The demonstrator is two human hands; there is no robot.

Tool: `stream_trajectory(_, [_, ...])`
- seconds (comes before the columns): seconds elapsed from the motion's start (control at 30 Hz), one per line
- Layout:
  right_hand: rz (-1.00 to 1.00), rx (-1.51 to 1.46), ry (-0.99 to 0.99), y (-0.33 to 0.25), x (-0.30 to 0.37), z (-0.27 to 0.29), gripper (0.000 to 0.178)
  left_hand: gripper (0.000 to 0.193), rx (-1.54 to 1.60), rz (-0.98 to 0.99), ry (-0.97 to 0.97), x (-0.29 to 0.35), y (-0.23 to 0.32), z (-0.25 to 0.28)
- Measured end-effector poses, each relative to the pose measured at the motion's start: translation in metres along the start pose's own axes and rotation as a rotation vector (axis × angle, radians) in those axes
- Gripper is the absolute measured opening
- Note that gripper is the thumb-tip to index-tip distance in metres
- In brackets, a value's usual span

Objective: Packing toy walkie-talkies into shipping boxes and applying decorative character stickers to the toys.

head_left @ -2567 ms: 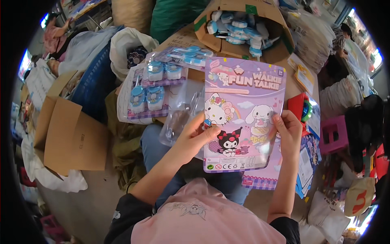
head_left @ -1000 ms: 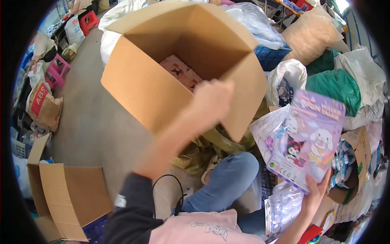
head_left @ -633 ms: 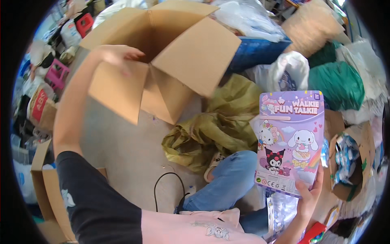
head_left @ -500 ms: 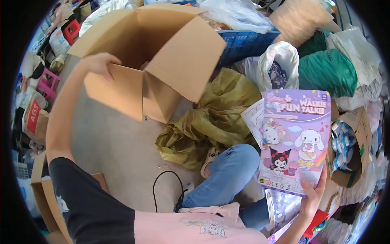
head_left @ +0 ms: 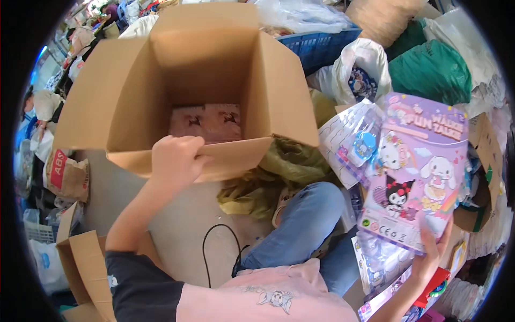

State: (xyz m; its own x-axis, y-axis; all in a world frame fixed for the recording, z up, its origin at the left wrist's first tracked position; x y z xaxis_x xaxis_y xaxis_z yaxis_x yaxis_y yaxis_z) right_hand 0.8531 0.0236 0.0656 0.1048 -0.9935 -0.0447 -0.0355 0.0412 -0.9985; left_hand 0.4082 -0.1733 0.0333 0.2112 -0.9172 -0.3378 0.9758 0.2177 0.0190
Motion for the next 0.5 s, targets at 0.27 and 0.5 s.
stream_trajectory(0.27, [0.012,-0.051,0.061,0.026,-0.027,0.031,0.073,0.022,0.426,0.06,-0.137,0.08,0.117,0.013])
stream_trajectory(0.5, [0.081,-0.024,-0.128,0.003,-0.06,0.008,0.069,0.031,0.862,0.349,-0.42,0.086,0.106,0.039])
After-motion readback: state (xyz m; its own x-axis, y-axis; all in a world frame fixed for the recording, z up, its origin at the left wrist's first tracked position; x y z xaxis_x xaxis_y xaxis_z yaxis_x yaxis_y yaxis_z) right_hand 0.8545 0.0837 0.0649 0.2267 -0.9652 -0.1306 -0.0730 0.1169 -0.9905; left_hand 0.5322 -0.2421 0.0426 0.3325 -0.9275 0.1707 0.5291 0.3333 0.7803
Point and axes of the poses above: each hand's wrist, its own x-axis away from the middle knuckle, its own z-axis out of the back of the hand, y = z × x, the point moved 5 cm from there along -x, towards the middle knuckle, and after that the axes turned 4 degrees about -z, right-handed, at the moved point
